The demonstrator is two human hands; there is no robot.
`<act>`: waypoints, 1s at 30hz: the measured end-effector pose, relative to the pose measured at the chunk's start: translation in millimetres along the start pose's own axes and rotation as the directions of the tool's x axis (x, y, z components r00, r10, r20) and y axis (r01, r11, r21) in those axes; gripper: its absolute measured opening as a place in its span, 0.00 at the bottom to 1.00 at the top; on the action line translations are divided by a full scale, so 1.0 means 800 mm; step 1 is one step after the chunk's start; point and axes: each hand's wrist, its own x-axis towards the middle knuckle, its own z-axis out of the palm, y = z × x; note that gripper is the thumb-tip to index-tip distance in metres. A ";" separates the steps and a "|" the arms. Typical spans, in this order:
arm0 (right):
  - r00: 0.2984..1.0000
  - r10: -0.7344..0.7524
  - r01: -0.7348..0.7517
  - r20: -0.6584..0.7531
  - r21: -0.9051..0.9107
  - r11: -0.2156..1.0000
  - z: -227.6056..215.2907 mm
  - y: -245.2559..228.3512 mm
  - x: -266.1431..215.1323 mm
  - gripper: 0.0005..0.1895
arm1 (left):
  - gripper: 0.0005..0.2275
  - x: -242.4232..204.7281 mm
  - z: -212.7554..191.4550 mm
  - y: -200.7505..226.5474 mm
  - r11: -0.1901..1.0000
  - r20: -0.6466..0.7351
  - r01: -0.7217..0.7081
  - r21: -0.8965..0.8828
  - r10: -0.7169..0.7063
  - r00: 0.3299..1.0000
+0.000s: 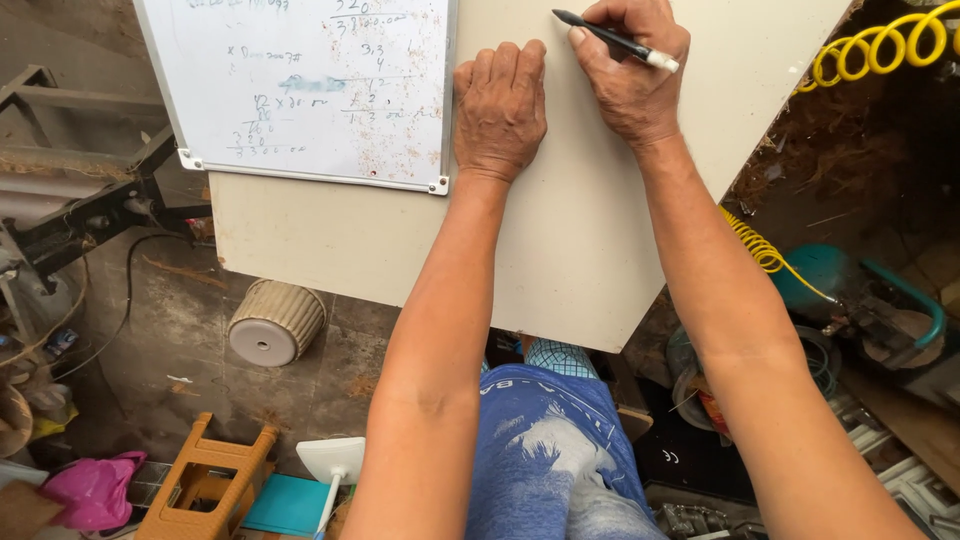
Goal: The person places a whiteboard on a workbench and draws several semi-circular shapes on a white board using a black marker. The person repeatedly draws similar shapes in sequence.
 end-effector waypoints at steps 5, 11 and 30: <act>0.994 0.109 -0.108 -0.016 0.033 0.994 0.005 0.010 -0.005 0.04 | 0.07 -0.001 0.001 0.000 1.000 -0.005 0.006 0.011 -0.006 1.000; 0.996 0.084 -0.085 0.012 0.050 0.995 0.004 0.006 -0.003 0.05 | 0.07 0.001 -0.001 0.000 1.000 0.002 0.013 0.009 -0.013 1.000; 0.997 0.071 -0.072 0.014 0.051 0.996 0.006 0.014 -0.004 0.04 | 0.07 -0.001 0.001 0.000 1.000 -0.002 0.021 0.003 -0.021 1.000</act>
